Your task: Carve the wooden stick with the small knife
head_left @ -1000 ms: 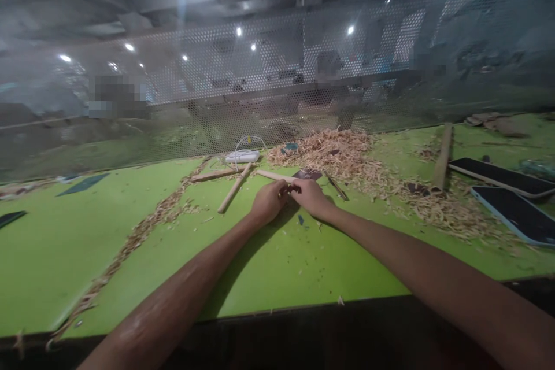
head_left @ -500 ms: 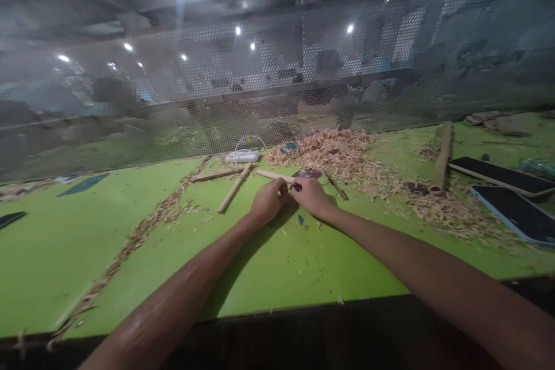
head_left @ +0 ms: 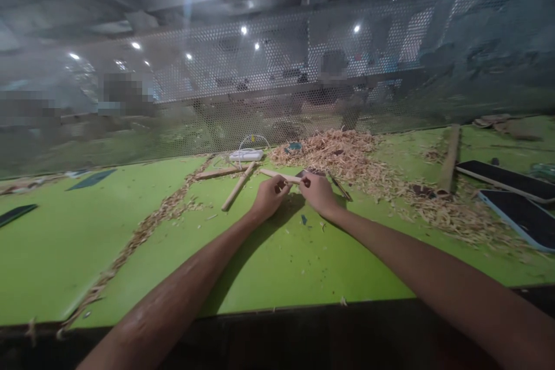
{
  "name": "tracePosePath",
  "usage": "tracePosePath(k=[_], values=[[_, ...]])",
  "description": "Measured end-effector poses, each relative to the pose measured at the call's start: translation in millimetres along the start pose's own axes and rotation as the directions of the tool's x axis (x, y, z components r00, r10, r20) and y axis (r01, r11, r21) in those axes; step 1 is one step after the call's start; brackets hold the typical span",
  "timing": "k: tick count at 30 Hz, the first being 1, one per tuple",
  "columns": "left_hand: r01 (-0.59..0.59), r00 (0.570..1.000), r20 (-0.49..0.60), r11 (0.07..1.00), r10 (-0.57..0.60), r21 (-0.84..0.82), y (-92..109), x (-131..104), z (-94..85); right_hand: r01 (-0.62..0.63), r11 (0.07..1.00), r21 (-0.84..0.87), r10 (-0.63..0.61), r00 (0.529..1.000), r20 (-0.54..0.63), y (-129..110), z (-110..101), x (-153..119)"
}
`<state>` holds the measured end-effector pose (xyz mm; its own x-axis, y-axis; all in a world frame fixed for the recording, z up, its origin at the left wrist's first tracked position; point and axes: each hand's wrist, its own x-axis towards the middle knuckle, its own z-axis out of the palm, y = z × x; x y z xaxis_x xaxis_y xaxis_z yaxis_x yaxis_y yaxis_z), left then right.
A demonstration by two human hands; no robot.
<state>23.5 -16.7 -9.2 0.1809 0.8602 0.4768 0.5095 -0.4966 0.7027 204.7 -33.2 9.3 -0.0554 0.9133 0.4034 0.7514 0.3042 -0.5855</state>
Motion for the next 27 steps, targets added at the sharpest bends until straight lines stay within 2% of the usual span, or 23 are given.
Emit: tracePosePath(k=[4,7,10,15,23,27], values=[[0.012,0.998,-0.061,0.999,-0.015,-0.042,-2.6,2.3,-3.1,0.011,0.998,0.059,-0.013,0.999,0.029,-2.0,-0.4,-1.6],[0.018,0.998,-0.062,0.993,-0.026,-0.119,-3.0,3.0,-3.8,0.009,0.998,0.061,-0.012,0.999,0.051,-5.6,0.1,-2.5],[0.04,0.997,-0.055,0.981,-0.051,-0.188,-2.2,2.8,-2.5,0.059,0.998,0.036,-0.061,0.997,0.055,-6.3,1.3,-1.5],[0.045,0.997,-0.057,0.971,-0.06,-0.234,0.2,2.8,-1.4,0.099,0.995,-0.002,-0.099,0.993,0.06,-2.0,4.4,1.0],[0.031,0.998,-0.05,0.991,-0.038,-0.132,5.3,1.4,-6.6,0.06,0.998,0.014,-0.061,0.992,0.111,-4.2,5.1,0.1],[0.01,0.998,-0.056,1.0,-0.011,-0.016,7.8,2.3,-8.6,0.066,0.989,0.133,-0.077,0.994,0.079,-8.2,0.3,-2.1]])
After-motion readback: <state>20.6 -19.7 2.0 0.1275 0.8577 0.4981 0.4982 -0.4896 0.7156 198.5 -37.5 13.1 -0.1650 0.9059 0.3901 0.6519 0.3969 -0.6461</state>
